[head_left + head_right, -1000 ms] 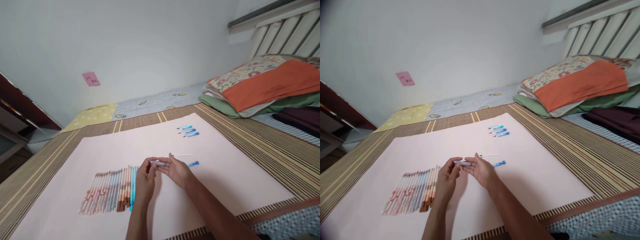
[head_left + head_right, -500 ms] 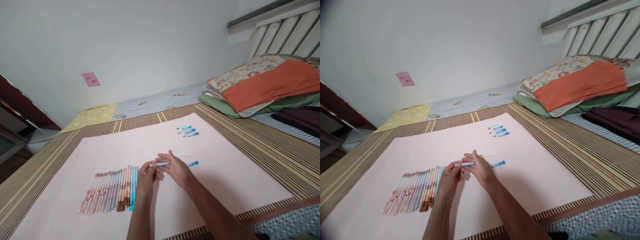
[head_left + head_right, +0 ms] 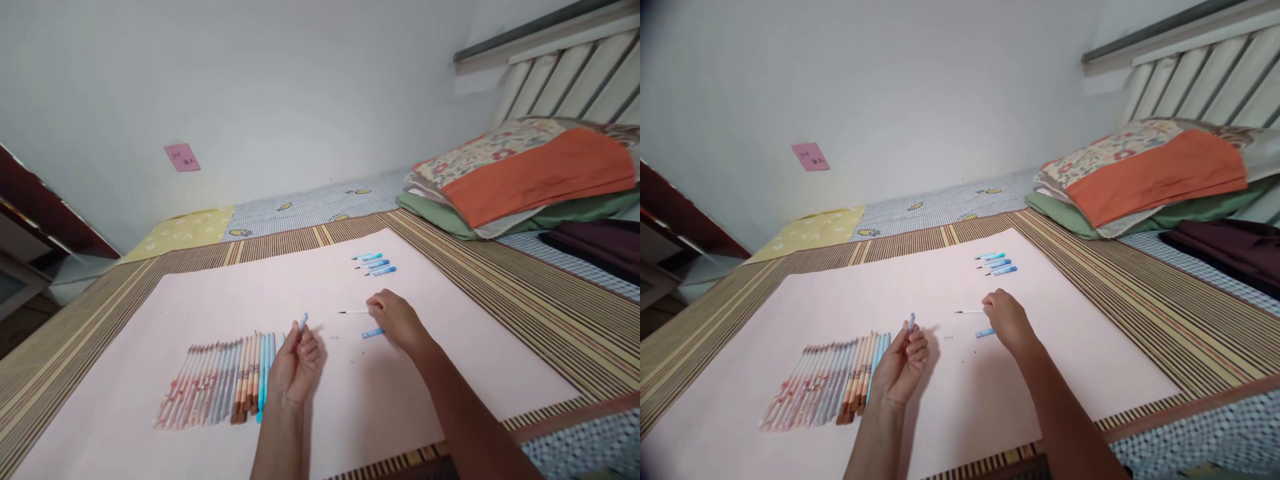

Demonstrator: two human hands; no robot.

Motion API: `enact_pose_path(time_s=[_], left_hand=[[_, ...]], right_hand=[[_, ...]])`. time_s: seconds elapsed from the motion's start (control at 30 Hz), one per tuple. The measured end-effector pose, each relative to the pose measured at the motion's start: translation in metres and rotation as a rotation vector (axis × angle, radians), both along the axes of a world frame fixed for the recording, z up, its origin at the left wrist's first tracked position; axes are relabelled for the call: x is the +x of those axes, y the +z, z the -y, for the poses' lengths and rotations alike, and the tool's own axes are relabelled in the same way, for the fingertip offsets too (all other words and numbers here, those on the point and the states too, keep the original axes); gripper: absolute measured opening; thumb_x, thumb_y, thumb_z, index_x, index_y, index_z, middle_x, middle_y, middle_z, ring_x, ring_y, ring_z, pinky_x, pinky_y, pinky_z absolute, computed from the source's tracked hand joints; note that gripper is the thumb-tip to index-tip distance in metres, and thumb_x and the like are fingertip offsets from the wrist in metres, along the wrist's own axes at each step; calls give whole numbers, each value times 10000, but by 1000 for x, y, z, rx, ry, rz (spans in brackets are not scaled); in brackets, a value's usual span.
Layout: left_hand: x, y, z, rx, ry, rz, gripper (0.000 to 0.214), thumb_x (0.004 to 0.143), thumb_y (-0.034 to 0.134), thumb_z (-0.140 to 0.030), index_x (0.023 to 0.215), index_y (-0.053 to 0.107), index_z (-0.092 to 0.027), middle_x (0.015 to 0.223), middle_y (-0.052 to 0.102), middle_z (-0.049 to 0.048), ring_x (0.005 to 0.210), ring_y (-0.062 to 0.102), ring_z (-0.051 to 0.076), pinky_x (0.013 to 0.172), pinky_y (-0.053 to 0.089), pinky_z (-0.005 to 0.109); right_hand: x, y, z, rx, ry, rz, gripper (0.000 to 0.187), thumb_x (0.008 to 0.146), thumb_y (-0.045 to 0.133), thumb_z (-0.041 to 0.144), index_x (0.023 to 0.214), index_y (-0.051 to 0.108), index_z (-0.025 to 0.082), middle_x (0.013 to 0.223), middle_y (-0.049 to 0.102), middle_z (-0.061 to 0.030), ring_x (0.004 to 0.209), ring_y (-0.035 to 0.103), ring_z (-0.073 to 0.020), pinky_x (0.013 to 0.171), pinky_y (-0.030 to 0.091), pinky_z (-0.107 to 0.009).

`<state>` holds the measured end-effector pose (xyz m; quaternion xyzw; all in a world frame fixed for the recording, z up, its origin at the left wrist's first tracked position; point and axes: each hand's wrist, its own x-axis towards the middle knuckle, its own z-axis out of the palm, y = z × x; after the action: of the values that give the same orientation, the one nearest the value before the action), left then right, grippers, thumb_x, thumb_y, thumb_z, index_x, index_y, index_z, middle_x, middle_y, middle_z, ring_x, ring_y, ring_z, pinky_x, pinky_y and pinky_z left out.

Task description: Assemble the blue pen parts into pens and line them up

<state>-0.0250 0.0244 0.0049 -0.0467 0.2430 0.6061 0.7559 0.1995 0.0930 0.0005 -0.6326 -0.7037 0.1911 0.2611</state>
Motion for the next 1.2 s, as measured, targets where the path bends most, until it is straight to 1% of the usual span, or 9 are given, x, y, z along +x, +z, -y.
enact_pose_path(time_s=[0.17,0.33,0.4,0.5,0.57,0.8,0.93,1.07,1.2], left_hand=[[6,0,-1,-21,-11,-47,421,1062,354,-266,733,561,-102,596,436,-30,431,390,33,386,300,138],[5,-2,-2,-46,5,-70,395,1054,373,-242,728,554,-112,602,450,-25,433,394,35,392,307,138],[4,-3,-3,-50,19,-77,384,1049,383,-233,729,556,-111,608,456,-23,433,397,35,391,303,136],[3,-6,-3,-46,37,-77,382,1046,391,-233,726,560,-110,607,455,-24,434,399,33,394,297,135],[2,-7,-3,-41,44,-72,384,1048,392,-238,732,567,-106,607,460,-23,436,403,33,398,299,135],[2,-12,-5,-25,38,-91,302,1011,490,-230,740,568,-121,615,471,-24,449,396,37,404,318,134],[3,-12,-4,-13,31,-113,264,989,528,-219,744,567,-129,607,466,-28,453,391,43,400,318,134],[4,-11,-4,-21,44,-114,374,1035,427,-240,708,555,-112,592,454,-26,433,388,38,392,307,137],[6,-11,-4,20,62,-172,353,996,525,-242,663,530,-123,580,433,-35,431,382,44,386,300,148]], right_hand=[[-2,-19,-15,-34,12,166,198,794,584,45,648,654,160,846,647,-85,768,563,-180,655,330,-280],[-14,-12,-10,43,43,121,193,804,540,30,699,624,170,847,650,-89,779,552,-192,657,341,-287],[-23,-7,-2,61,84,-46,139,835,533,101,798,633,190,794,639,-37,717,551,-170,628,364,-267],[-39,3,10,30,160,-593,71,842,588,251,823,638,204,637,560,31,582,499,-142,548,358,-251],[-43,9,15,-1,140,-849,130,806,661,323,815,653,194,599,553,37,555,490,-135,541,368,-255],[-20,27,15,-60,83,-1296,294,708,810,388,891,715,178,640,596,16,598,527,-126,594,420,-265],[-20,33,20,-45,108,-1301,293,717,814,409,871,717,180,669,602,4,598,523,-129,593,434,-277],[-28,41,27,42,100,-1129,251,798,739,424,830,709,177,661,612,-13,616,542,-152,612,460,-293],[-32,48,36,113,124,-940,237,865,657,420,853,706,188,641,608,-15,652,579,-177,643,485,-300]])
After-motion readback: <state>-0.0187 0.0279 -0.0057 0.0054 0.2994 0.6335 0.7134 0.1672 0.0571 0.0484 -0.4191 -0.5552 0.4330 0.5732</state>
